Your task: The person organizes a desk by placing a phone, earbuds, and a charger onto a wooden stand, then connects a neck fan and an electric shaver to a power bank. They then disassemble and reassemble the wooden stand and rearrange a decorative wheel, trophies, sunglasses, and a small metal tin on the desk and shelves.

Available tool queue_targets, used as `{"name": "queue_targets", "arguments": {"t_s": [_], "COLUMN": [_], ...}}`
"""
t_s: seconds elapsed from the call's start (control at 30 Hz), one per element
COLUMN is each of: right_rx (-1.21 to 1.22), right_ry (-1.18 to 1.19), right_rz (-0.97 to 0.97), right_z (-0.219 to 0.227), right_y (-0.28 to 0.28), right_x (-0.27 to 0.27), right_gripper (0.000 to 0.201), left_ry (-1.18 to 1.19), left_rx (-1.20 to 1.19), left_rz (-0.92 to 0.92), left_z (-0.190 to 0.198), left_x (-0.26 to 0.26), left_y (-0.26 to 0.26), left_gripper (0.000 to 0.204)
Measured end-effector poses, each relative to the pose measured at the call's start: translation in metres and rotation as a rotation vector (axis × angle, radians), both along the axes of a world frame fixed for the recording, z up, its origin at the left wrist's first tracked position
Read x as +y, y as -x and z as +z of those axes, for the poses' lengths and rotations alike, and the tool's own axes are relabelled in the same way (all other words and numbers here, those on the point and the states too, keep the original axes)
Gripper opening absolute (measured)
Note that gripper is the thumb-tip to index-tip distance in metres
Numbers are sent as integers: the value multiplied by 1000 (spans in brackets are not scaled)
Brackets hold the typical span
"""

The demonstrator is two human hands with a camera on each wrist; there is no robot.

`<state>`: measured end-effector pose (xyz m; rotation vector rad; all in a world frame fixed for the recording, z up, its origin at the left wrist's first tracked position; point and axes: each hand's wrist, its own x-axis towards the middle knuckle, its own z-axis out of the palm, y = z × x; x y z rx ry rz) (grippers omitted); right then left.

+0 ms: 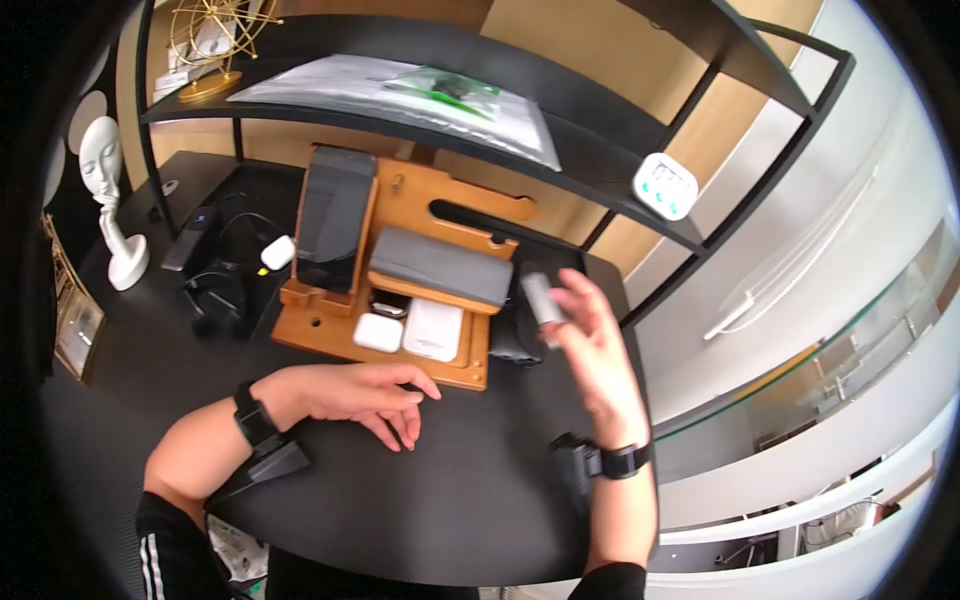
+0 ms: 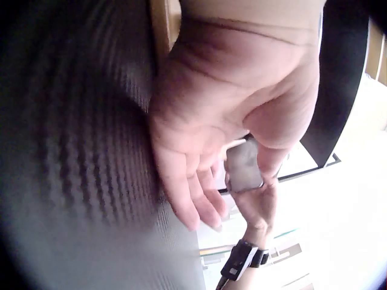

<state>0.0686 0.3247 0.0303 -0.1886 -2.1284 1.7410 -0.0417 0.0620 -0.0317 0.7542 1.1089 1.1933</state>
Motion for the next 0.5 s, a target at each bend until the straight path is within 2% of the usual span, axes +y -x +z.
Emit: {"name": "queue_targets", "arguments": {"t_s": [0.07, 0.13, 0.17, 0.23, 0.3, 0.43, 0.5], "right_rx": [48, 1, 25, -12, -47, 2, -24], "right_ry": [362, 452, 450, 444, 533, 436, 430], "right_rz": [146, 302, 394, 430, 441, 454, 475], "right_z": [0, -15, -26, -35, -44, -42, -42], "right_y": [2, 3, 4, 3, 4, 2, 1], "right_x": [-42, -68, -77, -98, -99, -97, -98], "right_gripper": [59, 58, 56, 54, 53, 63, 63], "left_ry": [-22, -68, -64, -179, -196, -252, -240], "left_rx": [-1, -90, -91, -64, -84, -145, -82], "left_rz": [150, 318, 314, 393, 405, 458, 455], "left_z": [4, -2, -5, -10, -16, -8, -9], "left_x": [3, 6, 7, 7, 8, 6, 6], "left_y": [-15, -27, -29, -31, -28, -32, -32], "left_gripper": [44, 50, 50, 53, 57, 65, 65]}}
